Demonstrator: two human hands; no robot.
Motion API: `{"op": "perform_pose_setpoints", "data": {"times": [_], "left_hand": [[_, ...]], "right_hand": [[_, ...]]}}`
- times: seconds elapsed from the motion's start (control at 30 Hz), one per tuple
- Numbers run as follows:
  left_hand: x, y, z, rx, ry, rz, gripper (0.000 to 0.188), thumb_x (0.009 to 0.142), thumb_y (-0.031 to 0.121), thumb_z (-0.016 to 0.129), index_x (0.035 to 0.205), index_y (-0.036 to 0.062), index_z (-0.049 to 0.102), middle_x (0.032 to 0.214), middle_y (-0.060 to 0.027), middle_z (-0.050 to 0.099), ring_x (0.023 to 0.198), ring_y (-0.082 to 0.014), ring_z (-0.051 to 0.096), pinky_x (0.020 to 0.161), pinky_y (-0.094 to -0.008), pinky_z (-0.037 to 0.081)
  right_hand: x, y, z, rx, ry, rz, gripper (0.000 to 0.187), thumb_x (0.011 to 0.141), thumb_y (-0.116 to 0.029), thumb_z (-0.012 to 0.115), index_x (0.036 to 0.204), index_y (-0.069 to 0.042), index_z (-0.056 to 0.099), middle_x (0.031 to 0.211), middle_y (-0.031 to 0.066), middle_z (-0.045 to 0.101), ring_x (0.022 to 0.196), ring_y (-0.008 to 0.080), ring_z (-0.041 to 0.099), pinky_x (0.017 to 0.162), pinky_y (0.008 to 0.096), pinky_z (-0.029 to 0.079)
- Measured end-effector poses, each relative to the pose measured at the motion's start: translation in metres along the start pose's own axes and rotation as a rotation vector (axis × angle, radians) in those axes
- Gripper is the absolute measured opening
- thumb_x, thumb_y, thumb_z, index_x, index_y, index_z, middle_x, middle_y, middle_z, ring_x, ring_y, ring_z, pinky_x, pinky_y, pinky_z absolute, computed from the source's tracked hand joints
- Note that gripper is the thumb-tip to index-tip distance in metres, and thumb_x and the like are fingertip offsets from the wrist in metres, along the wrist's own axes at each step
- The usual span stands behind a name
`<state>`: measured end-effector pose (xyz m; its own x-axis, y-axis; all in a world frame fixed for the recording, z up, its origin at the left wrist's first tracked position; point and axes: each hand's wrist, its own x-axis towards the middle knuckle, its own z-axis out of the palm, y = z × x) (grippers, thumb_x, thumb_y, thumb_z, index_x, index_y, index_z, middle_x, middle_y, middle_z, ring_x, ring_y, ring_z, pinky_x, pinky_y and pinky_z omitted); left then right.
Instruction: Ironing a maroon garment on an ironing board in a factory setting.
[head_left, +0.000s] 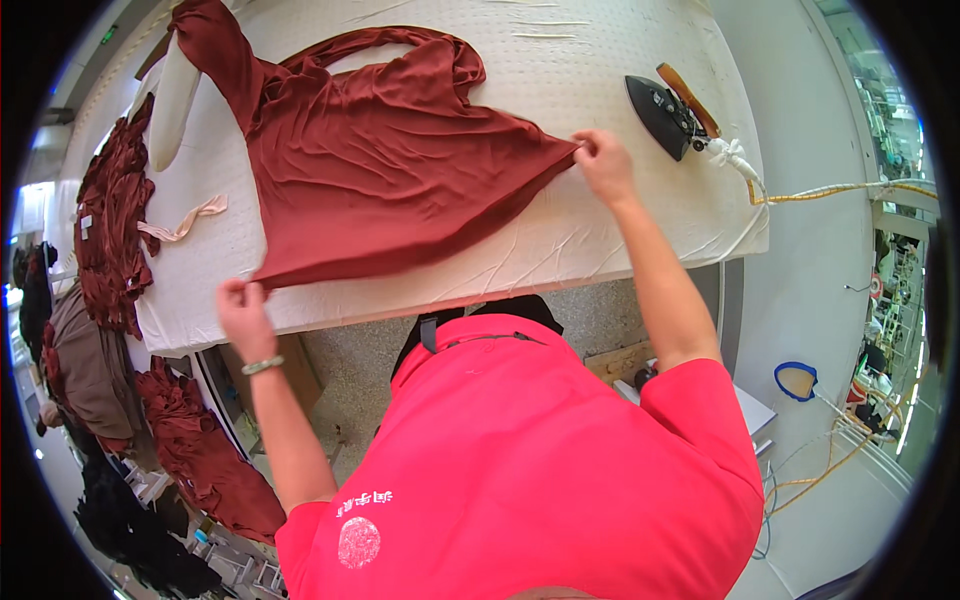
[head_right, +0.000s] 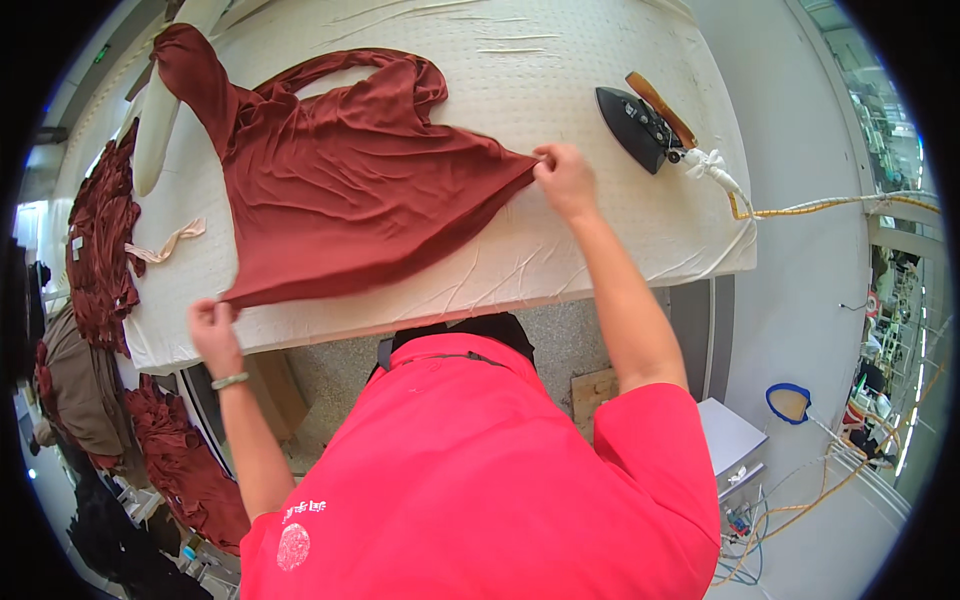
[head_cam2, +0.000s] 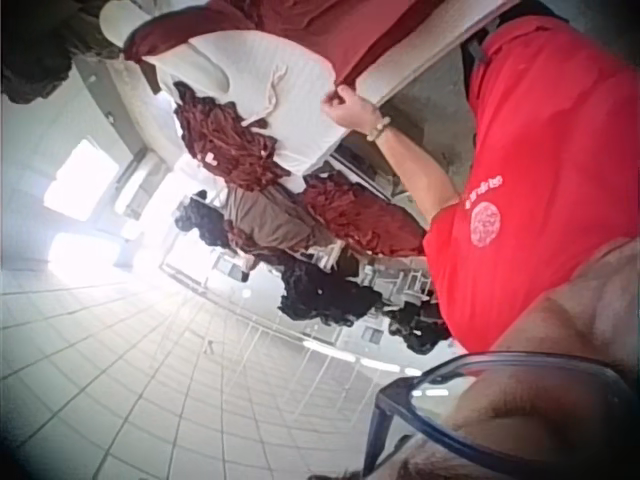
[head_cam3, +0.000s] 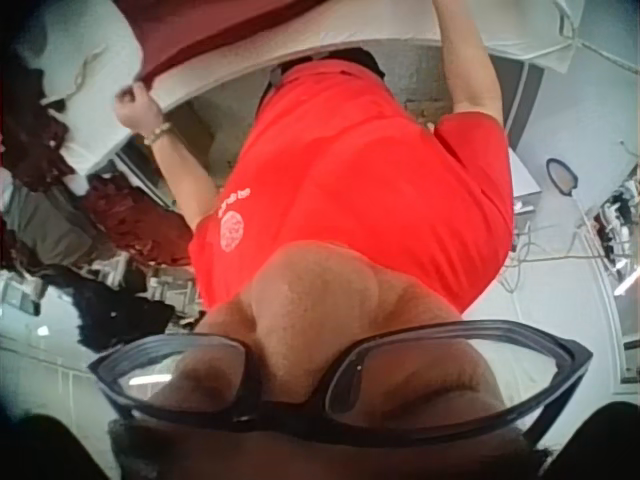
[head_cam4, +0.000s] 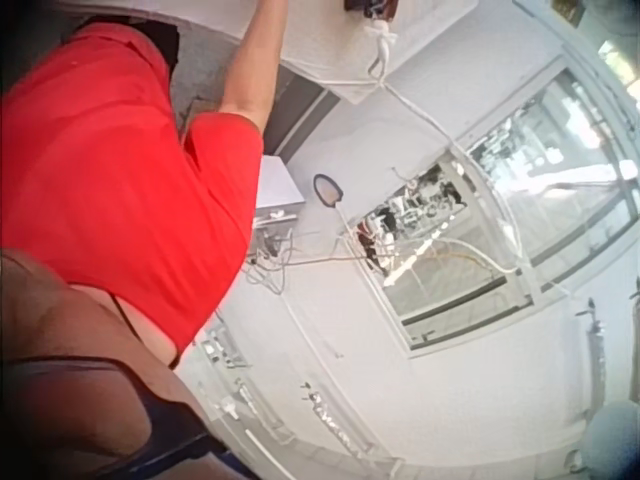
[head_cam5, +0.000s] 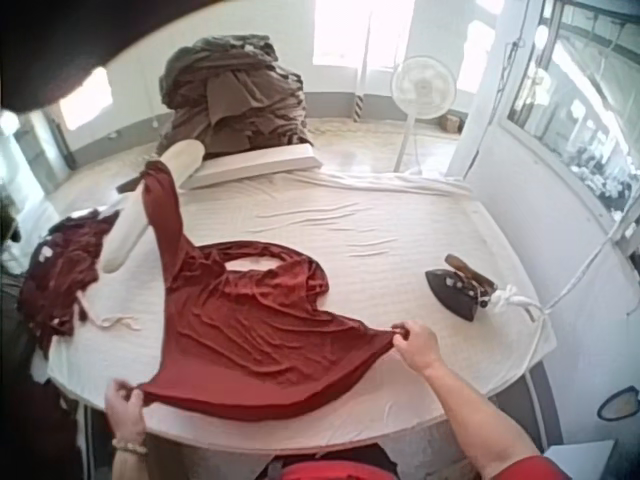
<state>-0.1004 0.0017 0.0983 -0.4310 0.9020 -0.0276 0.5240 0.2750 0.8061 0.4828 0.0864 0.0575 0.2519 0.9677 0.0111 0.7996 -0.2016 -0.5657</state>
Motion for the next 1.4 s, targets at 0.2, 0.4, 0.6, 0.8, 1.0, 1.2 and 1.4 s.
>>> {"op": "perform_pose_setpoints", "data": {"times": [0.2, 0.4, 0.6, 0.8, 1.0, 1.2, 1.4], "left_hand": [[0.041, 0.115, -0.114, -0.063, 0.314, 0.518, 0.016, 0.1, -0.004, 0.054, 0.115, 0.0009, 0.056, 0.105, -0.0081, 0.065, 0.085, -0.0153, 0.068, 0.08, -0.0317, 0.06], [0.04, 0.211, -0.154, -0.446, 0.244, 0.499, 0.026, 0.104, 0.004, 0.046, 0.125, -0.0042, 0.058, 0.112, -0.015, 0.069, 0.09, -0.0192, 0.072, 0.079, -0.0311, 0.062], [0.058, 0.248, -0.165, -0.757, -0.057, 0.418, 0.034, 0.106, 0.01, 0.041, 0.13, -0.0041, 0.061, 0.111, -0.0149, 0.071, 0.091, -0.0226, 0.074, 0.078, -0.0317, 0.064], [0.076, 0.269, -0.166, -0.888, -0.187, 0.45, 0.034, 0.106, 0.01, 0.043, 0.132, -0.0022, 0.06, 0.112, -0.0131, 0.072, 0.093, -0.0213, 0.075, 0.079, -0.0326, 0.064], [0.09, 0.264, -0.165, -0.849, -0.34, 0.48, 0.033, 0.107, 0.013, 0.045, 0.134, -0.0007, 0.06, 0.112, -0.0128, 0.073, 0.095, -0.0207, 0.075, 0.083, -0.0343, 0.063], [0.102, 0.242, -0.167, -0.915, -0.348, 0.27, 0.035, 0.107, 0.017, 0.047, 0.138, 0.0021, 0.057, 0.118, -0.0149, 0.073, 0.101, -0.0232, 0.075, 0.09, -0.0362, 0.061], [0.098, 0.247, -0.17, -0.909, -0.418, 0.25, 0.037, 0.106, 0.016, 0.049, 0.14, 0.0012, 0.053, 0.12, -0.0176, 0.072, 0.109, -0.0248, 0.072, 0.095, -0.0362, 0.06]], "right_hand": [[0.044, -0.06, -0.14, 0.07, 0.349, -0.195, 0.023, 0.096, -0.004, 0.058, 0.114, -0.003, 0.072, 0.1, 0.0107, 0.074, 0.076, 0.0185, 0.068, 0.074, 0.032, 0.057], [0.021, -0.119, -0.251, 0.927, 0.18, -0.138, 0.029, 0.104, -0.01, 0.05, 0.124, 0.003, 0.066, 0.103, 0.0099, 0.072, 0.075, 0.0137, 0.065, 0.07, 0.0318, 0.055], [-0.009, -0.112, -0.31, 1.152, 0.162, -0.269, 0.031, 0.104, -0.01, 0.05, 0.128, 0.003, 0.065, 0.1, 0.0087, 0.071, 0.074, 0.0105, 0.062, 0.068, 0.0249, 0.05], [-0.025, -0.104, -0.338, 0.991, 0.343, -0.216, 0.029, 0.103, -0.011, 0.053, 0.125, 0.003, 0.065, 0.092, 0.0067, 0.071, 0.071, 0.0086, 0.061, 0.067, 0.0241, 0.05], [-0.043, -0.113, -0.337, 0.816, 0.321, -0.139, 0.025, 0.102, -0.013, 0.057, 0.118, 0.003, 0.068, 0.084, 0.0051, 0.071, 0.063, 0.009, 0.061, 0.059, 0.026, 0.052], [-0.047, -0.117, -0.327, 0.87, 0.348, -0.085, 0.025, 0.101, -0.014, 0.058, 0.117, 0.003, 0.069, 0.091, 0.0089, 0.074, 0.07, 0.0139, 0.071, 0.066, 0.0306, 0.062], [-0.044, -0.124, -0.32, 1.033, 0.165, -0.131, 0.027, 0.1, -0.013, 0.061, 0.121, 0.003, 0.067, 0.103, 0.0139, 0.076, 0.086, 0.02, 0.076, 0.079, 0.0337, 0.065]]}}
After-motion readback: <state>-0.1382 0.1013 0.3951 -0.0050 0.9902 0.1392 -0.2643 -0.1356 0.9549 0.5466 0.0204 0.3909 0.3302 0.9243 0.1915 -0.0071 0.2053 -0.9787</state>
